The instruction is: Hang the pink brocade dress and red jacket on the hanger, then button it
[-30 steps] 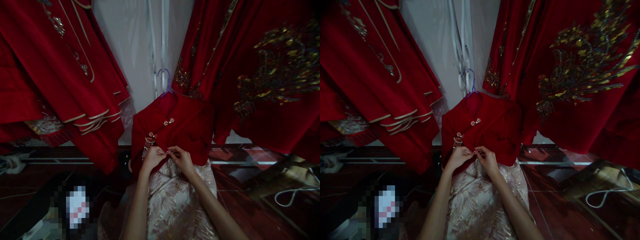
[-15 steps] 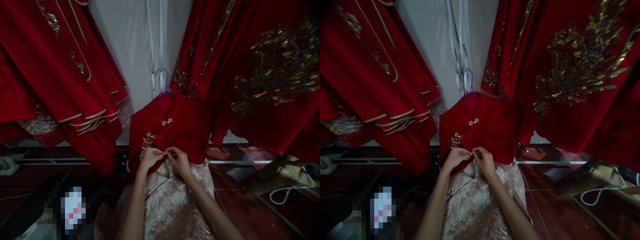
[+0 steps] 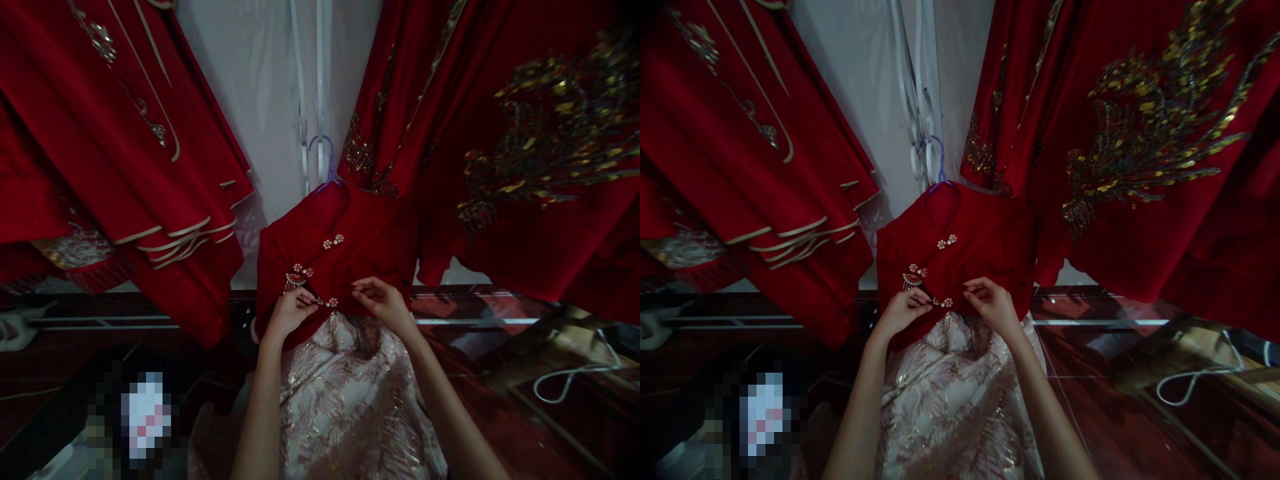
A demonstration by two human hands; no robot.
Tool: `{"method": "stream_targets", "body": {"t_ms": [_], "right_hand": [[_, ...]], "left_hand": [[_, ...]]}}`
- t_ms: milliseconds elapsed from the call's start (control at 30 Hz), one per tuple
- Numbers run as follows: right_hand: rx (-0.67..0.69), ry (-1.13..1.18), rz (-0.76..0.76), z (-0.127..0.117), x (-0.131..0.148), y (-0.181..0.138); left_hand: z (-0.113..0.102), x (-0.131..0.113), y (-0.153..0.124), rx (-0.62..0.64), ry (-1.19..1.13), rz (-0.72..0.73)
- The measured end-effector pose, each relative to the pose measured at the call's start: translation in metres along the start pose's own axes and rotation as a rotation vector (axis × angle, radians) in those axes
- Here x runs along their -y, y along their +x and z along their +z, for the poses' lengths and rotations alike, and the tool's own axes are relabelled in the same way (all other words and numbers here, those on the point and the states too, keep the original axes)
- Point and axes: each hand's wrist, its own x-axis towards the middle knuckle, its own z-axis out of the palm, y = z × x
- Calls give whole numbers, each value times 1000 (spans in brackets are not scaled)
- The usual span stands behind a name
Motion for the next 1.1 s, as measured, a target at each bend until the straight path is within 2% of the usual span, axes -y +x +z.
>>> {"method": "stream_targets", "body": {"t_ms": [133, 300, 533, 833, 1100], "right_hand": [[49, -21, 45, 6, -6, -1], [164, -67, 70, 27, -11, -6], [114, -128, 1, 43, -23, -8], [141, 108, 60, 47, -24, -9], [97, 145, 39, 49, -25, -8]], "left_hand": [[18, -12, -1, 40, 52, 35], [33, -10, 0, -49, 256, 61], [35, -14, 1, -87, 324, 83], [34, -21, 0, -88, 229, 84], [33, -19, 1, -31, 39, 53]]}}
